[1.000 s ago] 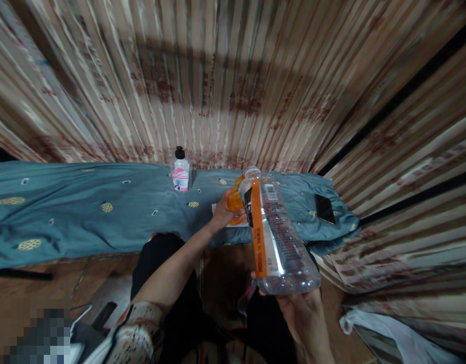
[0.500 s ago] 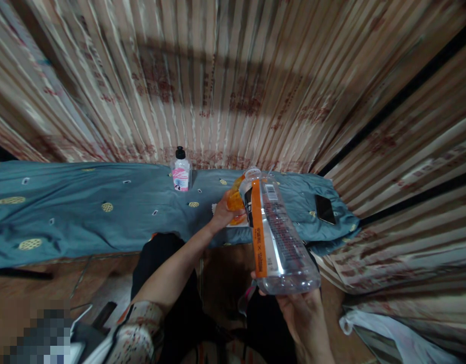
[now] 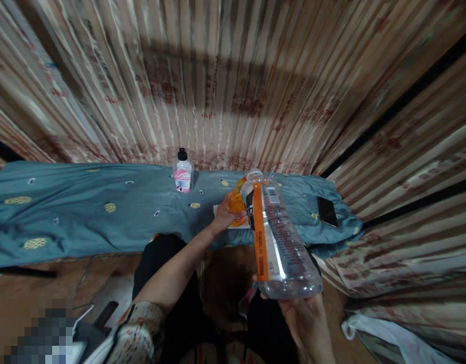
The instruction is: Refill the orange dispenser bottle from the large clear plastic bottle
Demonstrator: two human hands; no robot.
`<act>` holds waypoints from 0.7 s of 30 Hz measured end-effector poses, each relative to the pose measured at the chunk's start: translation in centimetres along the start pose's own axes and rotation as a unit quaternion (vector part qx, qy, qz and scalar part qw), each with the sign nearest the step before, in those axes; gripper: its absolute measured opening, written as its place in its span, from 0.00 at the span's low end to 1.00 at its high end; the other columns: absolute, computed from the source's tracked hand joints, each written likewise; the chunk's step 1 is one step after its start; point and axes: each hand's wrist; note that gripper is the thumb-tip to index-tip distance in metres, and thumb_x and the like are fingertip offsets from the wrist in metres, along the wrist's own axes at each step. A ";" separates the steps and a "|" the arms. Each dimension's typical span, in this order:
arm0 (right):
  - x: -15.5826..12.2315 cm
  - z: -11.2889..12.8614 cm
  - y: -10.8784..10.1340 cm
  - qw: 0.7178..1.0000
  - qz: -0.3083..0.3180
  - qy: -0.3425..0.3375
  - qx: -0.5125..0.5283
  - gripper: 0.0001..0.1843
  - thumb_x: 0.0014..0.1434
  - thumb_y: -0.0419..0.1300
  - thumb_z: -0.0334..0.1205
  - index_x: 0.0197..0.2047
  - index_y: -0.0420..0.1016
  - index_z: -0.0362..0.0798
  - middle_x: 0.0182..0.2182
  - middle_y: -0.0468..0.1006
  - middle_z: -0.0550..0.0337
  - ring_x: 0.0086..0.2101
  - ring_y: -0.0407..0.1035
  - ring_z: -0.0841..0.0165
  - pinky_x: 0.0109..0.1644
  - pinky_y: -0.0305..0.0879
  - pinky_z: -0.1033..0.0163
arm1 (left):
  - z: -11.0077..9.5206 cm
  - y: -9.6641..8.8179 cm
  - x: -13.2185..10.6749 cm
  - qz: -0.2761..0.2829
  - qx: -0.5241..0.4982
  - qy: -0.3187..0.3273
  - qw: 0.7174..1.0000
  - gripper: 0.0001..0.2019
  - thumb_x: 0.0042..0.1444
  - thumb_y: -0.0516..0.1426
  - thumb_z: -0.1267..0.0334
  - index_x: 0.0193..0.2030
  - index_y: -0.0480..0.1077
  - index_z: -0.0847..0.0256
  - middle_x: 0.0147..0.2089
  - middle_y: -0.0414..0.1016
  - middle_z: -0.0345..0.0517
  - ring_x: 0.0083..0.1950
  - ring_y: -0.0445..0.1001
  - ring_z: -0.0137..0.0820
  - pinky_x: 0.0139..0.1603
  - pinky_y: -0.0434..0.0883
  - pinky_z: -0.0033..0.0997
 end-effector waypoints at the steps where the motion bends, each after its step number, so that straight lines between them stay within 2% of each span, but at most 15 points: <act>1: 0.0 0.0 0.0 1.000 -0.001 0.001 0.001 0.51 0.46 0.98 0.59 0.72 0.91 0.69 0.46 0.99 0.59 0.54 0.96 0.45 0.61 0.94 0.42 | -0.1 0.0 0.0 -0.003 0.005 -0.007 1.000 0.35 0.44 0.85 0.64 0.60 0.82 0.57 0.57 0.93 0.50 0.60 0.90 0.50 0.72 0.85 0.55; 4: 0.3 -0.5 -0.7 1.000 -0.001 0.004 0.001 0.51 0.46 0.98 0.62 0.71 0.92 0.69 0.48 0.99 0.57 0.55 0.95 0.46 0.62 0.93 0.42 | -0.4 0.0 -0.1 -0.003 0.010 -0.026 1.000 0.36 0.44 0.85 0.67 0.61 0.82 0.59 0.58 0.92 0.52 0.63 0.90 0.54 0.74 0.84 0.58; 6: 0.6 -1.0 -1.8 1.000 0.003 0.001 0.000 0.47 0.51 0.96 0.63 0.72 0.91 0.71 0.51 1.00 0.55 0.54 0.96 0.47 0.61 0.93 0.42 | -0.3 0.0 -0.1 0.003 0.003 -0.027 1.000 0.37 0.43 0.84 0.68 0.61 0.82 0.59 0.59 0.92 0.52 0.64 0.90 0.55 0.76 0.84 0.59; 9: 1.0 -1.6 -3.3 0.999 0.044 0.000 -0.001 0.42 0.56 0.95 0.58 0.72 0.92 0.72 0.49 1.00 0.55 0.52 0.97 0.45 0.59 0.94 0.39 | 0.1 -0.1 -0.1 0.012 -0.007 -0.023 1.000 0.39 0.43 0.84 0.67 0.63 0.80 0.58 0.61 0.92 0.52 0.66 0.90 0.55 0.77 0.83 0.60; 10: 1.0 -1.8 -3.5 0.998 0.066 0.012 -0.005 0.42 0.54 0.96 0.55 0.70 0.93 0.72 0.46 1.00 0.55 0.48 0.97 0.45 0.57 0.95 0.39 | 0.2 -0.1 -0.1 0.014 -0.008 -0.022 1.000 0.39 0.43 0.84 0.66 0.63 0.80 0.58 0.61 0.92 0.52 0.66 0.90 0.54 0.77 0.83 0.60; 11: 0.9 -1.9 -3.5 0.999 0.040 0.007 0.002 0.42 0.58 0.94 0.57 0.73 0.91 0.73 0.49 1.00 0.55 0.51 0.97 0.45 0.58 0.95 0.39 | 0.3 -0.1 -0.1 0.015 -0.008 -0.020 1.000 0.38 0.44 0.84 0.64 0.63 0.80 0.57 0.62 0.92 0.52 0.66 0.89 0.54 0.77 0.83 0.60; 14: 0.4 -2.0 -2.8 1.000 -0.011 0.006 0.009 0.47 0.58 0.93 0.63 0.77 0.88 0.73 0.54 1.00 0.55 0.53 0.96 0.46 0.60 0.94 0.41 | 0.5 -0.1 0.0 0.013 -0.008 -0.014 1.000 0.39 0.44 0.85 0.62 0.63 0.80 0.56 0.62 0.92 0.51 0.66 0.90 0.52 0.76 0.84 0.56; 18: 0.1 -1.8 -2.2 0.999 -0.027 0.003 0.025 0.53 0.52 0.97 0.58 0.77 0.86 0.79 0.55 1.00 0.61 0.52 0.97 0.48 0.57 0.95 0.45 | 0.2 -0.3 -0.1 0.024 -0.011 -0.006 1.000 0.38 0.44 0.86 0.59 0.61 0.80 0.55 0.58 0.93 0.48 0.63 0.90 0.50 0.72 0.86 0.51; 21: 0.2 -1.8 -2.7 0.999 -0.018 0.006 0.032 0.57 0.52 0.97 0.55 0.80 0.82 0.80 0.55 1.00 0.60 0.55 0.96 0.45 0.57 0.96 0.44 | 0.0 -0.4 -0.3 0.023 0.001 -0.004 1.000 0.37 0.45 0.86 0.58 0.61 0.80 0.55 0.57 0.93 0.46 0.64 0.90 0.51 0.72 0.85 0.51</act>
Point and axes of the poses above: each hand's wrist, its own x-axis towards the middle knuckle, its own y-axis out of the palm, z = x × y
